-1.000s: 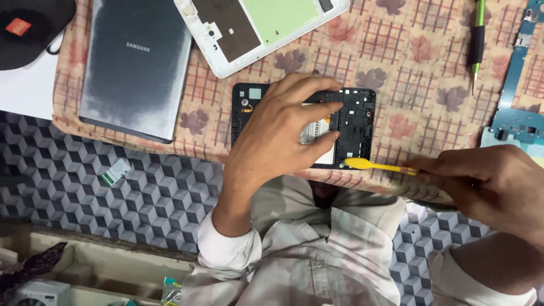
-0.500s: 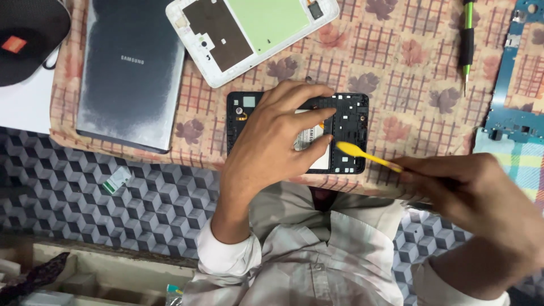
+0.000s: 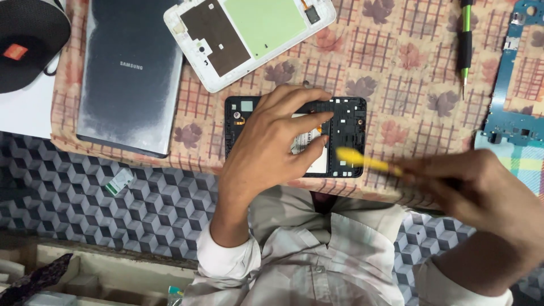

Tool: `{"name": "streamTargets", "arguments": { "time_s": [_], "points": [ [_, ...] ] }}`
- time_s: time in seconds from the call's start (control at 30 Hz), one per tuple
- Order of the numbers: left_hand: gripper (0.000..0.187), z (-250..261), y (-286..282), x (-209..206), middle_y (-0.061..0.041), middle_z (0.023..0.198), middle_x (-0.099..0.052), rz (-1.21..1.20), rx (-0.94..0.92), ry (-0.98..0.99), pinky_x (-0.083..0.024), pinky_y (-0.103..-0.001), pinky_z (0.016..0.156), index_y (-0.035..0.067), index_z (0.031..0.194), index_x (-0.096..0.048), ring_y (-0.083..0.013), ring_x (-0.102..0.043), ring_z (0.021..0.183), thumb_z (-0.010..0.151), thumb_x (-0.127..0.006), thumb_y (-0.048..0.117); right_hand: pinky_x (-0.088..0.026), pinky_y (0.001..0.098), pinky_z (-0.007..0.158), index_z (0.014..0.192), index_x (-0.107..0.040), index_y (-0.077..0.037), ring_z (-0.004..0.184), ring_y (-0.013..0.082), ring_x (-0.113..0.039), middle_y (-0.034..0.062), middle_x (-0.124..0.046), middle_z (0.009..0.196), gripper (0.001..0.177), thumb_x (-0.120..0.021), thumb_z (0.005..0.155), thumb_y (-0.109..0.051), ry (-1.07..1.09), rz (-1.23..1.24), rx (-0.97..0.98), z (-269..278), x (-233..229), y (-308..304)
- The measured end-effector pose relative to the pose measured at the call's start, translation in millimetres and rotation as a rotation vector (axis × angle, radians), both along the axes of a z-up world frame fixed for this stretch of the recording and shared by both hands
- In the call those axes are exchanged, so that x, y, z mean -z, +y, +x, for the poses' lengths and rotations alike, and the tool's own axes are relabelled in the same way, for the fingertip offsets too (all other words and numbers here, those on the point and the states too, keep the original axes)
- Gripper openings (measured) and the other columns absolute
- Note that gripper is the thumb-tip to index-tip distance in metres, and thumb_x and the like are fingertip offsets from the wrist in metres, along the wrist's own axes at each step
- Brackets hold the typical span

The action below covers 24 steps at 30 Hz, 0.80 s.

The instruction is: The person uses a yellow toothbrush to scrub the interior surfaces of a disassembled smartphone, focusing on the battery compartment and surrounding areas. The person holds the phone steady with one hand while brushing with the other.

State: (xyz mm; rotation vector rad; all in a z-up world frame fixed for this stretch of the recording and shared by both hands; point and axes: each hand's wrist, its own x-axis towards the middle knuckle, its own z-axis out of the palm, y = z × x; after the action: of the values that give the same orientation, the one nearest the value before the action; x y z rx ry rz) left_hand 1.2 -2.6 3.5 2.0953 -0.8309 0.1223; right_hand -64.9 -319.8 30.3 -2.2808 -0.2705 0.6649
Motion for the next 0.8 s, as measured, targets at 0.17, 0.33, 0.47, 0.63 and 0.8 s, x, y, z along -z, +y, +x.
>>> {"name": "streamTargets", "arguments": {
  "time_s": [0.17,0.33,0.47,0.63,0.8],
  "points": [
    [0.032,-0.4,-0.4,-2.2,-0.009,0.138,-0.064,-0.006,-0.009,0.023,-0.045,-0.045,0.114,0.003,0.117,-0.077,-0.0302,-0.056,0.132,0.088,-0.076,0.016,-0.052,0.026,0.042,0.114,-0.079,-0.003,0.053,0.0083,-0.064,0.0123,-0.077,0.077,0.03,-0.069,0.086,0.0,-0.088,-0.086,0.189,-4.6,-5.3,9.6],
    [0.032,-0.3,0.7,-2.6,-0.008,0.138,-0.064,-0.005,-0.003,0.027,-0.044,-0.045,0.114,0.003,0.117,-0.077,-0.0299,-0.056,0.132,0.088,-0.076,0.016,-0.056,0.0258,0.044,0.117,-0.079,-0.005,0.053,0.0095,-0.066,0.0094,-0.081,0.081,0.031,-0.072,0.088,-0.004,0.068,-0.106,0.194,-7.8,2.4,-1.5],
    [0.033,-0.2,-0.3,-1.5,-0.009,0.138,-0.064,-0.002,-0.003,0.021,-0.044,-0.046,0.114,0.003,0.117,-0.077,-0.0302,-0.055,0.132,0.087,-0.076,0.016,-0.051,0.0259,0.04,0.117,-0.081,-0.006,0.051,0.0095,-0.066,0.0082,-0.08,0.078,0.03,-0.067,0.09,-0.003,0.012,-0.047,0.128,-10.5,8.5,-12.5],
    [0.032,-0.3,0.4,-1.3,-0.008,0.138,-0.064,0.001,-0.007,0.023,-0.044,-0.045,0.115,0.003,0.117,-0.078,-0.03,-0.056,0.132,0.088,-0.076,0.016,-0.046,0.0266,0.039,0.11,-0.08,-0.002,0.046,0.0112,-0.064,0.0091,-0.076,0.07,0.023,-0.07,0.09,-0.005,-0.107,-0.094,0.189,-13.1,7.9,-3.5],
    [0.032,-0.3,-0.2,-3.5,-0.008,0.137,-0.065,0.001,-0.012,0.026,-0.044,-0.045,0.114,0.003,0.116,-0.078,-0.0301,-0.056,0.131,0.087,-0.076,0.016,-0.051,0.0296,0.041,0.114,-0.076,-0.001,0.049,0.0111,-0.065,0.0095,-0.078,0.074,0.033,-0.067,0.083,0.002,-0.051,-0.019,0.38,-27.9,-18.0,38.5]
  ]
}}
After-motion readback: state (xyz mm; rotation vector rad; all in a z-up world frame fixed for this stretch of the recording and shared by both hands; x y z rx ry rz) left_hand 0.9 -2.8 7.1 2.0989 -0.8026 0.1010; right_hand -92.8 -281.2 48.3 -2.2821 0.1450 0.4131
